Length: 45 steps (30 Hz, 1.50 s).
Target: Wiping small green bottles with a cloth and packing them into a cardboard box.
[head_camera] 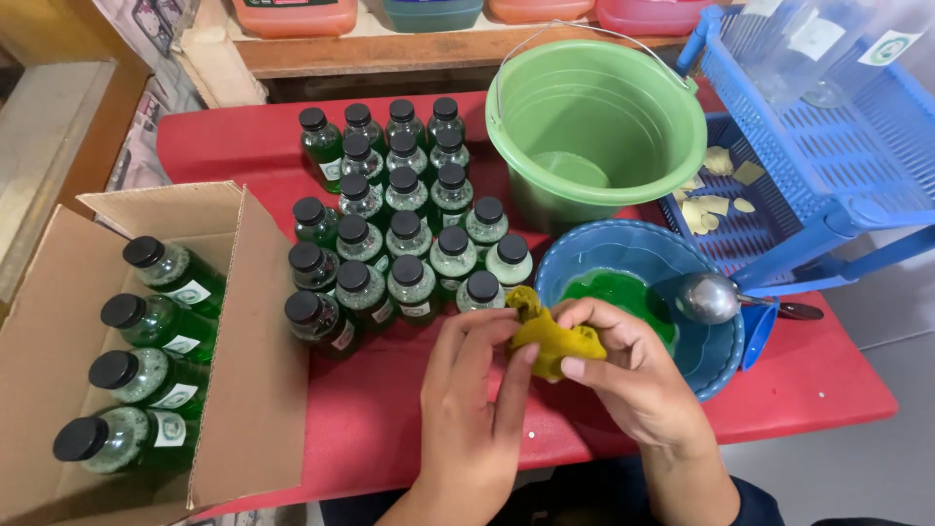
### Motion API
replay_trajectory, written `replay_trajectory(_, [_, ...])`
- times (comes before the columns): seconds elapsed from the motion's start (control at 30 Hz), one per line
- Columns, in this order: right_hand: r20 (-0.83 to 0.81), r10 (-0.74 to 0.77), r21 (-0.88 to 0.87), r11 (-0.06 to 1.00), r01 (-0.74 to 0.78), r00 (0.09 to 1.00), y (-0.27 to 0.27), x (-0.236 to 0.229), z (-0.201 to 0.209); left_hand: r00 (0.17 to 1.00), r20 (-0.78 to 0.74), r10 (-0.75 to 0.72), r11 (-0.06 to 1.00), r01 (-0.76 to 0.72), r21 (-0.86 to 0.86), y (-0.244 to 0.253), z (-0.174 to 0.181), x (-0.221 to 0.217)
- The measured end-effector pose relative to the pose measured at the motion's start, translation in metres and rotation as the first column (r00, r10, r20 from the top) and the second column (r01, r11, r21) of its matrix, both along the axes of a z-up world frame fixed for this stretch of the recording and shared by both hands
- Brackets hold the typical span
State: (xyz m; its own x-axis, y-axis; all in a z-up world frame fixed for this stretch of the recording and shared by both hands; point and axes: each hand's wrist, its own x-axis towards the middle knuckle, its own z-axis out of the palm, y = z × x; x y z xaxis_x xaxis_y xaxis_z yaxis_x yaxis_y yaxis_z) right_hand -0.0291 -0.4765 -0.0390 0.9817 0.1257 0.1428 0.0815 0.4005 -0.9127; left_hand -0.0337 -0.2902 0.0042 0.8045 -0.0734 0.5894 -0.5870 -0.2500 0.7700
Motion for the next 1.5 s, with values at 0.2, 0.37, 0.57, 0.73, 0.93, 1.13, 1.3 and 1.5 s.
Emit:
replay_trajectory(0.2, [0.167, -0.023, 0.003, 1.0, 0.023, 0.986, 0.002, 0.006, 0.012, 0.877, -0.444, -0.185, 0.982, 0.184, -0.046, 0.009, 0.0, -0.003])
replay_trajectory(0.37, [0.0, 0.083, -0.162, 0.983, -0.082, 0.997, -0.001, 0.001, 0.013, 0.956, -0.238, -0.172, 0.984, 0.178, 0.005, 0.009, 0.008, -0.001])
replay_trajectory(0.57, [-0.179, -0.074, 0.157, 0.982, 0.102, 0.981, 0.003, 0.01, 0.001, 0.962, 0.15, 0.229, 0.962, -0.247, 0.12, 0.003, 0.005, 0.0])
replay_trajectory(0.73, [-0.242, -0.113, 0.153, 0.976, 0.153, 0.964, 0.012, 0.011, -0.006, 0.92, 0.216, 0.328, 0.931, -0.353, 0.091, 0.023, -0.001, 0.001])
replay_trajectory(0.93, [-0.24, -0.269, 0.051, 0.956, 0.289, 0.933, 0.043, 0.012, 0.004, 0.971, -0.013, 0.24, 0.969, -0.238, 0.069, 0.047, -0.04, -0.001])
replay_trajectory(1.13, [0.461, -0.208, -0.597, 0.647, 0.475, 0.863, 0.083, 0.011, 0.01, 0.972, -0.153, 0.178, 0.977, -0.156, 0.144, 0.039, -0.098, 0.005])
replay_trajectory(1.3, [0.736, 0.26, -0.666, 0.444, 0.6, 0.625, 0.109, 0.008, -0.037, 0.917, 0.269, 0.293, 0.563, -0.393, 0.727, 0.008, -0.206, 0.03])
replay_trajectory(1.5, [0.709, 0.106, -0.628, 0.543, 0.557, 0.697, 0.106, 0.015, -0.03, 0.994, -0.087, -0.064, 0.995, 0.057, -0.081, 0.029, -0.172, 0.022])
